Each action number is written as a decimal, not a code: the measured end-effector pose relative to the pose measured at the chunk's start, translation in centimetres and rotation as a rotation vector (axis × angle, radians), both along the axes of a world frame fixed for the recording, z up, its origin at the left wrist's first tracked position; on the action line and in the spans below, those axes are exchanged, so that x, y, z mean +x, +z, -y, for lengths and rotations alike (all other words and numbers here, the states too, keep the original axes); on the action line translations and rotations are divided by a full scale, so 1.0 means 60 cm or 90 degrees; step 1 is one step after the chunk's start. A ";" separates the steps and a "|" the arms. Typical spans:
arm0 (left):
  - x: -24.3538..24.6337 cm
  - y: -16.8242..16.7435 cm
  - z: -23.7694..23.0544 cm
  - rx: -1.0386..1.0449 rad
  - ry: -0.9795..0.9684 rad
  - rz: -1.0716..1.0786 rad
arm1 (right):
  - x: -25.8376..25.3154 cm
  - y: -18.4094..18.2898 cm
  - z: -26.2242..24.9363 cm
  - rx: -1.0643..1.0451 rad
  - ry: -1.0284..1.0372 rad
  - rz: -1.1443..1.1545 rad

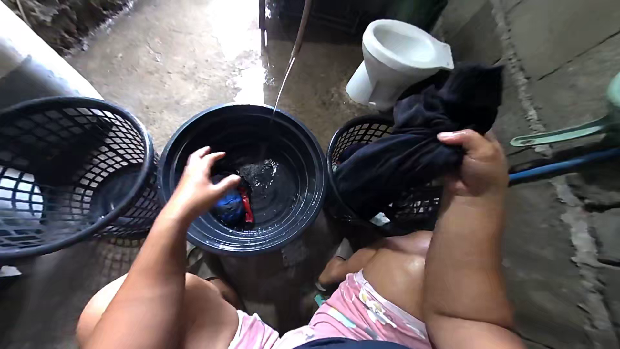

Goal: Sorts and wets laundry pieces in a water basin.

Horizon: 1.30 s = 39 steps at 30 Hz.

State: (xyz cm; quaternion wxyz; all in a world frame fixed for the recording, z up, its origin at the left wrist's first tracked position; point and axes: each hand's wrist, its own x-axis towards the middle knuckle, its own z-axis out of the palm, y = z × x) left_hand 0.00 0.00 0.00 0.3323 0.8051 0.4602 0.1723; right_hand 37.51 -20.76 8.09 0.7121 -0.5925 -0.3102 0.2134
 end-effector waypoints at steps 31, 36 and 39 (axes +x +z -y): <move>-0.021 0.023 -0.024 0.323 0.035 0.461 | 0.038 -0.025 -0.016 -0.193 0.335 0.150; -0.068 -0.005 -0.026 0.238 0.206 0.009 | 0.114 -0.056 -0.007 -0.305 0.167 0.102; -0.094 -0.074 -0.036 -0.084 0.209 -0.302 | 0.160 -0.135 -0.036 -0.509 0.052 0.076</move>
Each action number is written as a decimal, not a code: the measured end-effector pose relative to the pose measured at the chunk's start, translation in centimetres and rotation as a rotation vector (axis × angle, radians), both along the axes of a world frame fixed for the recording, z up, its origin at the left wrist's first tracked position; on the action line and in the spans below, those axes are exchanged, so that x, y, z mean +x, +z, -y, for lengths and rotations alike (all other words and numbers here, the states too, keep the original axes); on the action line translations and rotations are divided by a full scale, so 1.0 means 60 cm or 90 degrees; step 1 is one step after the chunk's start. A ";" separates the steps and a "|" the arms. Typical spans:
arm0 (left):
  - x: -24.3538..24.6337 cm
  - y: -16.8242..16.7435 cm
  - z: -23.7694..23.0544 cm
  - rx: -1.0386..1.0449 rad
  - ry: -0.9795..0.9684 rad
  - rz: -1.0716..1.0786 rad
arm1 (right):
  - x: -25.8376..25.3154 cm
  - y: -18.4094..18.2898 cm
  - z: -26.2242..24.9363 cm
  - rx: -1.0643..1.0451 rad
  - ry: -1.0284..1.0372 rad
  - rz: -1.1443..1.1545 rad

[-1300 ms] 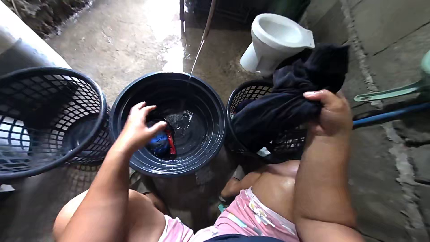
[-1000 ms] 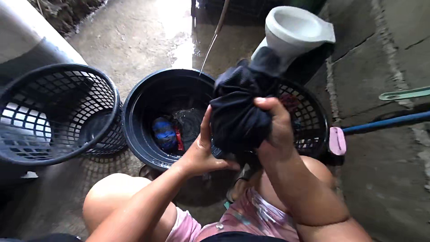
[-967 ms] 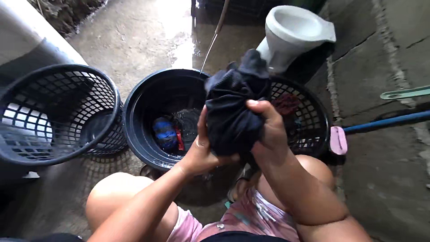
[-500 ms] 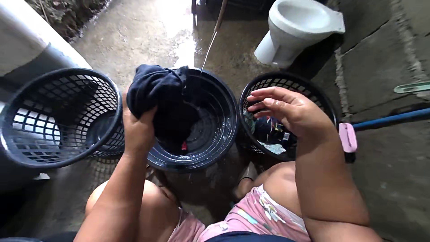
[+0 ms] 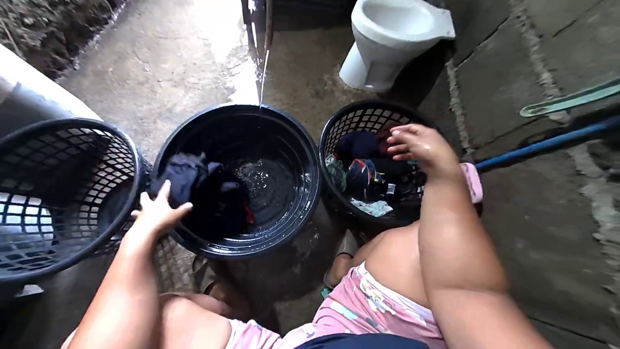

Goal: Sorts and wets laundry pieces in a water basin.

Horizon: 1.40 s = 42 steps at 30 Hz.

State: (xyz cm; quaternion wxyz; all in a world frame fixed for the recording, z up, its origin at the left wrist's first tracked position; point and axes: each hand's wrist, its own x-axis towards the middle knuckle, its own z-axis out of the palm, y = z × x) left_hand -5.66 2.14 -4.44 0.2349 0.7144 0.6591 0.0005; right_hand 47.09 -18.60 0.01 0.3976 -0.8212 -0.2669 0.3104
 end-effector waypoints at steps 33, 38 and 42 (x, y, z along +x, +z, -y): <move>-0.019 0.099 -0.033 0.100 0.071 0.291 | -0.376 0.122 -0.270 0.539 0.268 -0.274; -0.026 0.103 -0.031 0.106 0.116 0.290 | -0.465 -0.013 -0.372 0.103 0.315 -0.078; -0.028 0.102 -0.036 0.088 0.094 0.297 | -0.442 -0.054 -0.324 -0.026 0.438 -0.004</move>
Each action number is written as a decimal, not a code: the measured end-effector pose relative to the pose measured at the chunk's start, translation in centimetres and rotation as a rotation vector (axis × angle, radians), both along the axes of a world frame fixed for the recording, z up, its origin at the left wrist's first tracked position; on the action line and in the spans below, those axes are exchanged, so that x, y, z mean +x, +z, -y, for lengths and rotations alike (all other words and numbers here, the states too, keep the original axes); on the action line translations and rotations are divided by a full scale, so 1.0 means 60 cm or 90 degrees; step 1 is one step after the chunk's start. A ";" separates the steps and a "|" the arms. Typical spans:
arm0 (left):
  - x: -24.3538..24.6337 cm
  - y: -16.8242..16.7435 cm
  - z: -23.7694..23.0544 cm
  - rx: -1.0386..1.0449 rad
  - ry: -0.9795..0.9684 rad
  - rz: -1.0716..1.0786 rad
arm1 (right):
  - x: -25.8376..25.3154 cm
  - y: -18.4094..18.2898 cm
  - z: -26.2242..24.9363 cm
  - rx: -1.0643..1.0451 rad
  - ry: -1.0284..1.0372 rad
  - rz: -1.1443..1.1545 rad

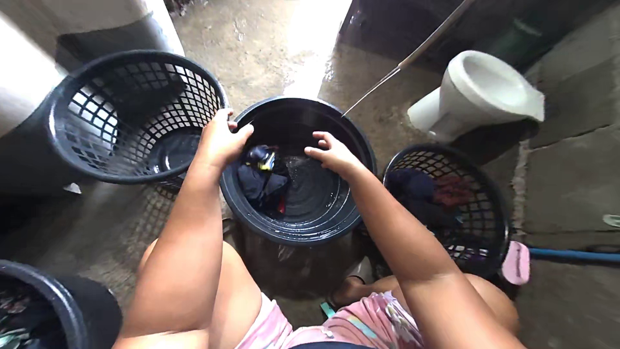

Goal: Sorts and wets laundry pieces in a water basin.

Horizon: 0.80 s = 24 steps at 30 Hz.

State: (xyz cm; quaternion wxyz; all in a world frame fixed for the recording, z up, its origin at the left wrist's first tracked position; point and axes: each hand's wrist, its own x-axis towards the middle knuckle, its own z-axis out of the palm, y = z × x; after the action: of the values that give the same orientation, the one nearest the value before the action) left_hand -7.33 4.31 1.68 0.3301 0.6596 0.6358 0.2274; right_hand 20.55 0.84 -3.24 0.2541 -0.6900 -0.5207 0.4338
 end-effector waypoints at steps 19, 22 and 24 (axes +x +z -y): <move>0.040 -0.029 0.022 -0.017 -0.113 -0.110 | 0.589 -0.068 0.310 -0.073 -0.579 0.103; 0.045 -0.038 0.018 -0.027 -0.117 -0.133 | 0.642 -0.167 0.328 -0.172 -0.469 0.173; 0.049 -0.037 0.017 -0.037 -0.114 -0.140 | 0.639 -0.180 0.321 -0.219 -0.425 0.188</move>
State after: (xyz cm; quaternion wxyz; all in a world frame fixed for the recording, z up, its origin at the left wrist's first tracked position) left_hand -4.39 3.28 -0.55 0.2959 0.7249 0.6131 0.1049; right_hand 58.90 -18.41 -14.06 0.1844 -0.9084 -0.2189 0.3047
